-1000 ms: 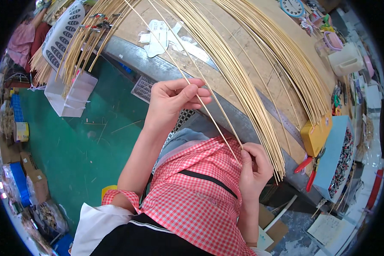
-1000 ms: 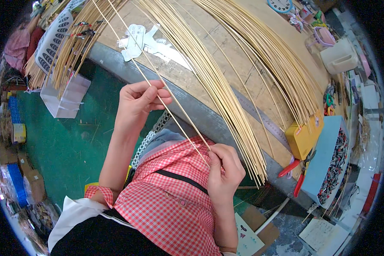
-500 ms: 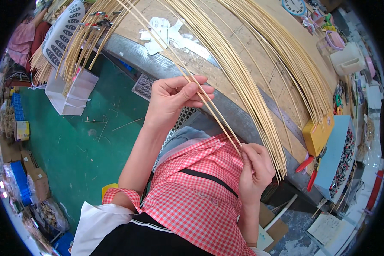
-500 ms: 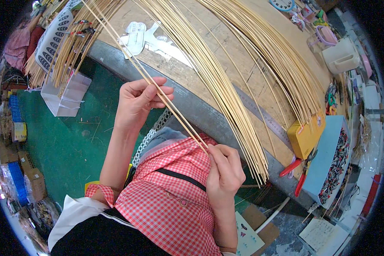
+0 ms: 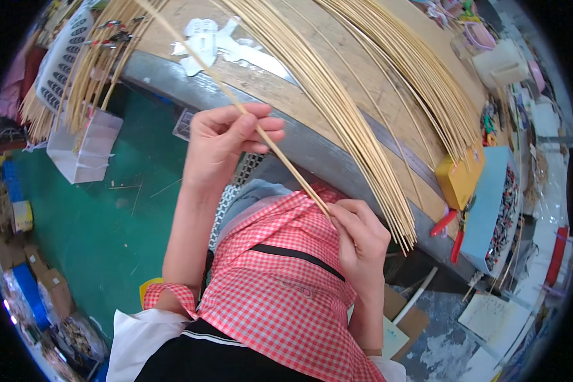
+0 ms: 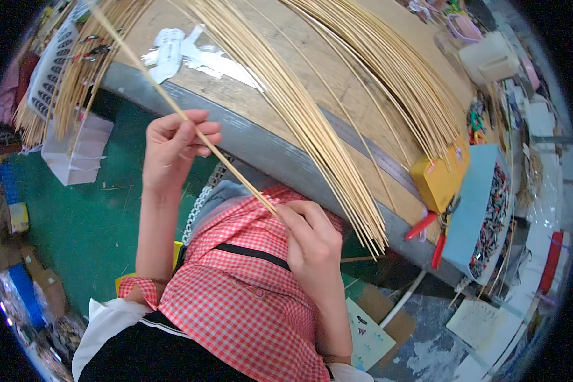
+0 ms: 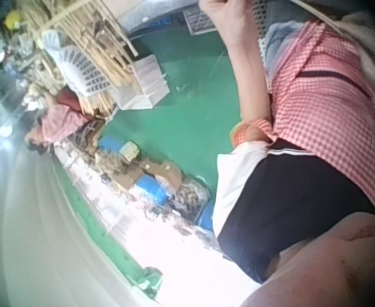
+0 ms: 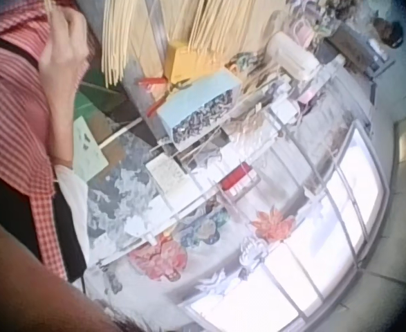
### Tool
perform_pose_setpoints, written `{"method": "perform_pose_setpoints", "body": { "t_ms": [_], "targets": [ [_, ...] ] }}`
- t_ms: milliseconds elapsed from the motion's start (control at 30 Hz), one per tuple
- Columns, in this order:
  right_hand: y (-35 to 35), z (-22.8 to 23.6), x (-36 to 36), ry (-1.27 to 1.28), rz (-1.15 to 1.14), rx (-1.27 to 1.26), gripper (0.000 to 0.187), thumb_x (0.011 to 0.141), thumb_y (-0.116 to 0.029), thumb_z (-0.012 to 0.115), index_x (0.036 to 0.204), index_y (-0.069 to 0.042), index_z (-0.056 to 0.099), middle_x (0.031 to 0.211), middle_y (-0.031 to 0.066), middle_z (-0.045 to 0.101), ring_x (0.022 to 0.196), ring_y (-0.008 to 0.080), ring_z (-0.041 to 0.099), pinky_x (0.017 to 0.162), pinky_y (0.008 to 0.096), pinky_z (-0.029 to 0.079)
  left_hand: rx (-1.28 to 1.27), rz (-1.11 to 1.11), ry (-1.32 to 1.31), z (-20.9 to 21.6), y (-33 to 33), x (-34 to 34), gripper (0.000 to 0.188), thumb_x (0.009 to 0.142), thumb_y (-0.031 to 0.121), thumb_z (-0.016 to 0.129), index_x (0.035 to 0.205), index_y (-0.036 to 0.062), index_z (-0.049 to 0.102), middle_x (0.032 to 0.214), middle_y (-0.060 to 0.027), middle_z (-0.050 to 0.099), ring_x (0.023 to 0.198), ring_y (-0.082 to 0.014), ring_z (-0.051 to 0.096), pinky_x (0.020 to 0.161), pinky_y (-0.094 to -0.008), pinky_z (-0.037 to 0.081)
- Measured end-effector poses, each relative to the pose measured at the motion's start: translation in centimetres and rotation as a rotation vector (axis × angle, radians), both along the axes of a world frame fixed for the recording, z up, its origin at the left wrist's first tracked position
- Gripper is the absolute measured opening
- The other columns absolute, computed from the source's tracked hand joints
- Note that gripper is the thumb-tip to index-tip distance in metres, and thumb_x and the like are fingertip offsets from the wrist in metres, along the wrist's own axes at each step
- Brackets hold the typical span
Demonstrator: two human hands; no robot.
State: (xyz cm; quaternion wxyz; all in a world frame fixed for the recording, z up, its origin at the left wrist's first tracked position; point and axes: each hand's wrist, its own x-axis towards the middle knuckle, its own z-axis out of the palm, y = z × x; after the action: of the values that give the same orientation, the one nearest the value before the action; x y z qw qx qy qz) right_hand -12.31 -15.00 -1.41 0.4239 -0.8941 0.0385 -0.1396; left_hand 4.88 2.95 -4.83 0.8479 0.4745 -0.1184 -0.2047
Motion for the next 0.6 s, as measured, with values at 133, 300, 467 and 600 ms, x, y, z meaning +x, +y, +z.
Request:
{"method": "perform_pose_setpoints", "body": {
  "t_ms": [133,300,467,600],
  "targets": [
    [-3.2,0.5,0.9,-0.023,-0.109,-0.135,0.015,0.077,0.004,0.061,0.092,0.003,0.063,0.09,0.0173,0.061,0.081,0.0327,0.061,0.071,0.0359,0.049,0.0,0.017,-0.032,-0.2,0.1,0.0,0.024,0.092,0.01,0.056,0.107,-0.0081,0.061,0.091,-0.0214,0.068,0.082,-0.0262,0.07,0.063,-0.0264,0.059],
    [-9.0,-0.5,3.0,0.032,-0.376,-0.484,0.016,0.08,-0.001,0.06,0.096,0.003,0.06,0.093,0.0173,0.059,0.088,0.0362,0.057,0.077,0.0404,0.045,-0.008,-0.011,-0.021,-0.3,0.0,0.1,0.023,0.091,0.01,0.056,0.106,-0.0078,0.062,0.091,-0.021,0.068,0.081,-0.0257,0.07,0.062,-0.0258,0.058],
    [-10.8,-1.6,4.4,0.201,-0.384,-0.624,0.011,0.082,-0.001,0.058,0.092,0.003,0.055,0.088,0.0178,0.056,0.085,0.0372,0.054,0.075,0.0436,0.043,0.023,-0.013,-0.008,0.3,-0.2,0.0,0.023,0.091,0.01,0.058,0.105,-0.0077,0.062,0.09,-0.0209,0.068,0.08,-0.0254,0.07,0.062,-0.0252,0.058],
    [-10.3,-1.7,3.4,0.019,-0.491,-0.526,0.009,0.083,0.002,0.055,0.092,0.003,0.054,0.085,0.0171,0.055,0.08,0.0349,0.055,0.073,0.0394,0.044,0.063,0.004,-0.009,0.4,-0.3,0.0,0.022,0.091,0.01,0.057,0.104,-0.0076,0.062,0.09,-0.0208,0.068,0.08,-0.0255,0.07,0.062,-0.025,0.058]
  ]
}}
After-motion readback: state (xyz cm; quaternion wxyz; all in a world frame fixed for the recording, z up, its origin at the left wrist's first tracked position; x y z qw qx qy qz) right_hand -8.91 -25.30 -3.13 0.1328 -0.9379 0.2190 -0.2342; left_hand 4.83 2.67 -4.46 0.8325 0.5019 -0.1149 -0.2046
